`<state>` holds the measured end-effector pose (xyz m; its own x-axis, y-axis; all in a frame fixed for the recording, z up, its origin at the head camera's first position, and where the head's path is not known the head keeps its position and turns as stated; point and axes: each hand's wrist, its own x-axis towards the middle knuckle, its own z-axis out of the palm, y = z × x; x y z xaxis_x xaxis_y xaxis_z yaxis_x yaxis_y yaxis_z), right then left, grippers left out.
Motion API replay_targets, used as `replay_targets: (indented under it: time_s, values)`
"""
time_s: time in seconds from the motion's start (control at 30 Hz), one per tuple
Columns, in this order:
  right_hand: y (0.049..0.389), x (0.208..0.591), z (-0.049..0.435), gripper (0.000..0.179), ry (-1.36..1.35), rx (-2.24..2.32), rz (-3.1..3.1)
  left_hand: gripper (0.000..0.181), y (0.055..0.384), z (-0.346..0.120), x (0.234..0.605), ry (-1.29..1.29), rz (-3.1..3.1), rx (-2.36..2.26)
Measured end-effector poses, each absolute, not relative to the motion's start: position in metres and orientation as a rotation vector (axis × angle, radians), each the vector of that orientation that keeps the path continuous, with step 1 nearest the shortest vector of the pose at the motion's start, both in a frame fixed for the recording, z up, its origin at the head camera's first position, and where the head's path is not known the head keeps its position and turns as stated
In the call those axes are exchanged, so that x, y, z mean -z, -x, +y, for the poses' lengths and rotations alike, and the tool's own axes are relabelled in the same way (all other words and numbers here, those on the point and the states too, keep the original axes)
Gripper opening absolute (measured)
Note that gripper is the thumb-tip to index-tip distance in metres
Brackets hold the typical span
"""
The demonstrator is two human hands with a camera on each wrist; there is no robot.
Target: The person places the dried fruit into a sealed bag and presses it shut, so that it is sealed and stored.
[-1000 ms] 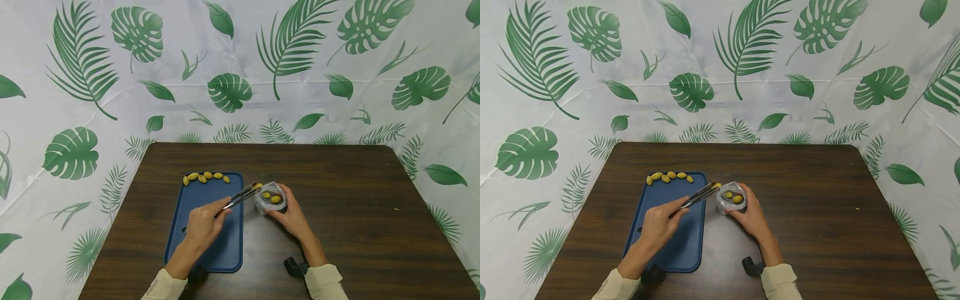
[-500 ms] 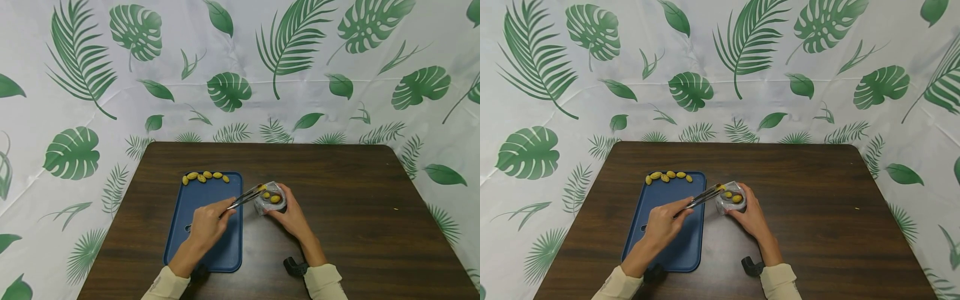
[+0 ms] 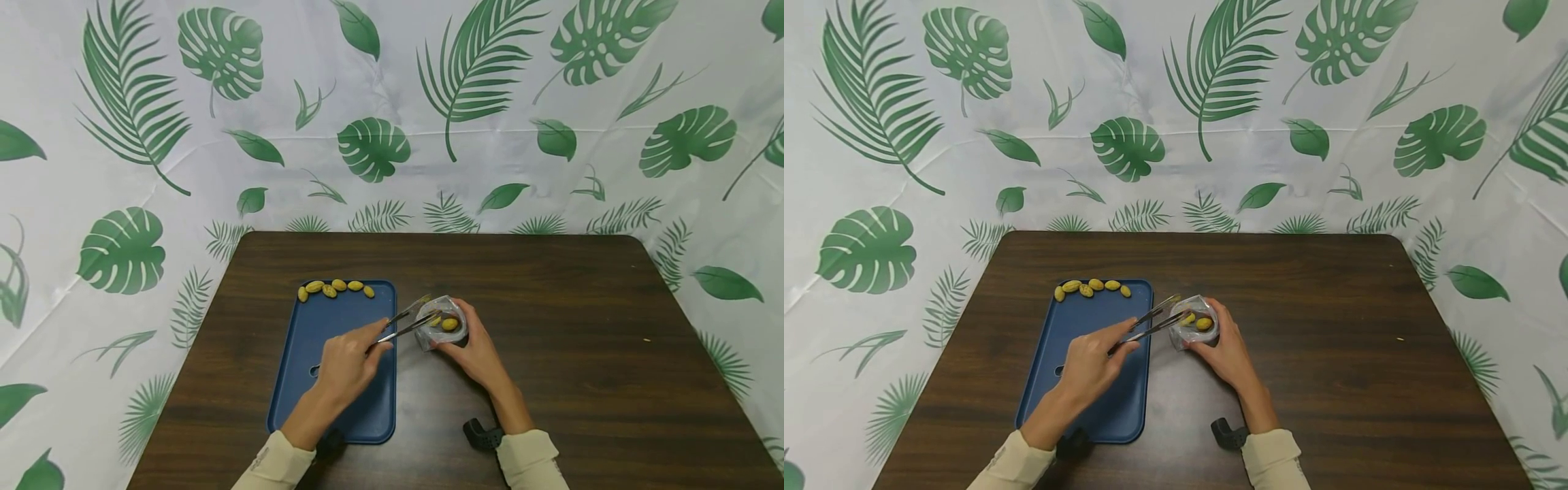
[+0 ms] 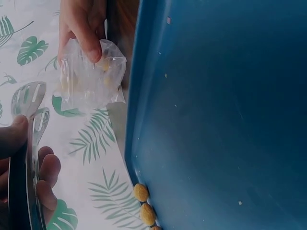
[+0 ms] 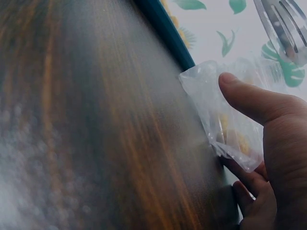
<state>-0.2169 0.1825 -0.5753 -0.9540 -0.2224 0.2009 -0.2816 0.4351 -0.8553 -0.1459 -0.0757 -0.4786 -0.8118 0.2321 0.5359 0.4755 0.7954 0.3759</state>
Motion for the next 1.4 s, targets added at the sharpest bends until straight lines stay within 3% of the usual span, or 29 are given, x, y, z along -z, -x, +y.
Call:
replay_targets:
  time_s: [1.4]
  values:
    - [0.216,0.573,0.180,0.088,-0.427,-1.570,-2.635,0.046,0.141,-0.118,0.477,0.259,-2.469,0.593]
